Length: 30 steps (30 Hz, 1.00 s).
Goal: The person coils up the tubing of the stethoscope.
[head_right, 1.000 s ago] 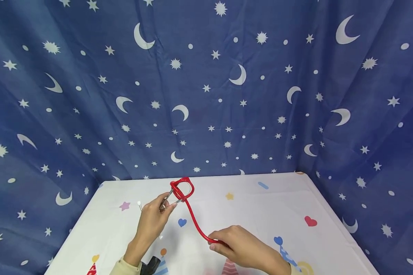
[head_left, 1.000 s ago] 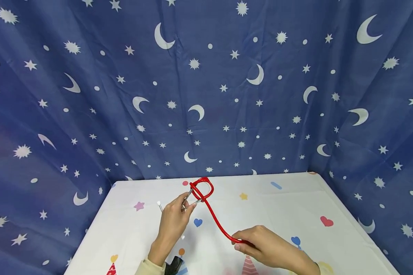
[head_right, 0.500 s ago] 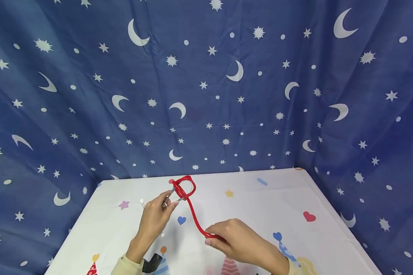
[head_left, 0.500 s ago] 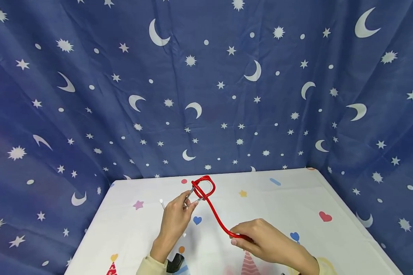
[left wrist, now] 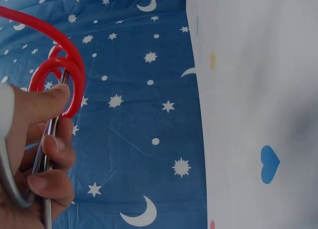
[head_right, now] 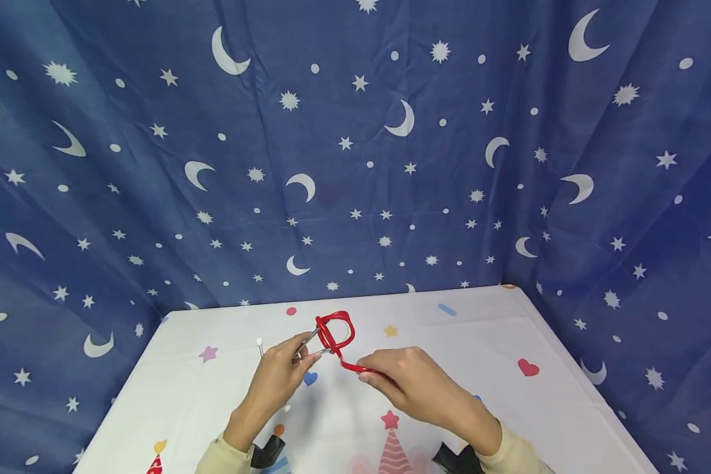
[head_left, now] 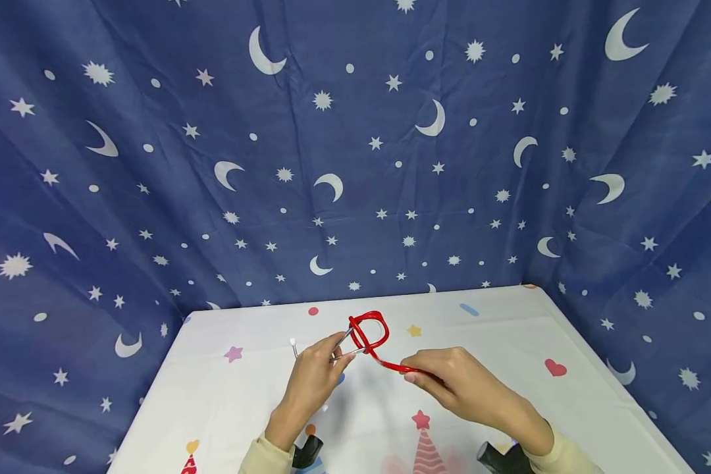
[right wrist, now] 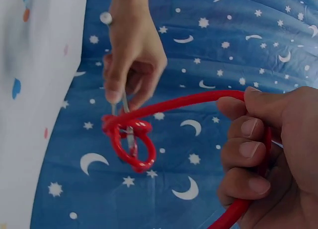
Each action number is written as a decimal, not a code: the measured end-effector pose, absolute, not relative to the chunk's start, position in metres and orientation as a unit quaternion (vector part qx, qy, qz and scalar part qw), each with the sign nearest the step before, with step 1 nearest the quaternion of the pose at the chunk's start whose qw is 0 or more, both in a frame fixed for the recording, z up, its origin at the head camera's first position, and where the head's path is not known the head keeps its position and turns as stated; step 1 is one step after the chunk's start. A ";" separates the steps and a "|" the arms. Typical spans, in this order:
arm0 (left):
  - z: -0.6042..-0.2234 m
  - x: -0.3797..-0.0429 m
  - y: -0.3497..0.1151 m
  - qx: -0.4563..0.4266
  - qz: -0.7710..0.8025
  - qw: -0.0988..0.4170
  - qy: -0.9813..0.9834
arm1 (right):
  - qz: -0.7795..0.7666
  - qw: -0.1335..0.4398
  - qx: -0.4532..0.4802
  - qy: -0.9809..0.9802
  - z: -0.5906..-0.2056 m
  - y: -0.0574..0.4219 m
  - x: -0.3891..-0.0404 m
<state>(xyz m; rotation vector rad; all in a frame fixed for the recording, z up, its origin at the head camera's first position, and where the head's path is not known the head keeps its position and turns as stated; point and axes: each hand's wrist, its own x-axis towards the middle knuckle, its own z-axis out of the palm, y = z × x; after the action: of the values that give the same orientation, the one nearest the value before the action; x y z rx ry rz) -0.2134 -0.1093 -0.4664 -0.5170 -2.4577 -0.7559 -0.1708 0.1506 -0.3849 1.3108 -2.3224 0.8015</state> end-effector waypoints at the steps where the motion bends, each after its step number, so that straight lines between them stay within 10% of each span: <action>1: -0.466 -0.213 -0.109 -0.195 -0.279 0.255 -0.905 | 0.283 0.183 0.462 -0.821 -0.382 0.151 -0.172; 21: -0.455 -0.186 -0.094 -0.365 -0.301 0.195 -0.859 | 0.313 0.217 0.386 -0.840 -0.380 0.150 -0.228; 30: -0.447 -0.174 -0.094 -0.376 -0.347 0.201 -0.835 | 0.339 0.099 0.329 -0.876 -0.414 0.145 -0.246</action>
<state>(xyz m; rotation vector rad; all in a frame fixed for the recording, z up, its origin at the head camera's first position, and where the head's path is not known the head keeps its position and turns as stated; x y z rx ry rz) -0.1736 -0.0944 -0.4466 -1.0516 -2.3332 -0.9703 -0.2459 0.1453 -0.4139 0.9729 -2.5908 1.0014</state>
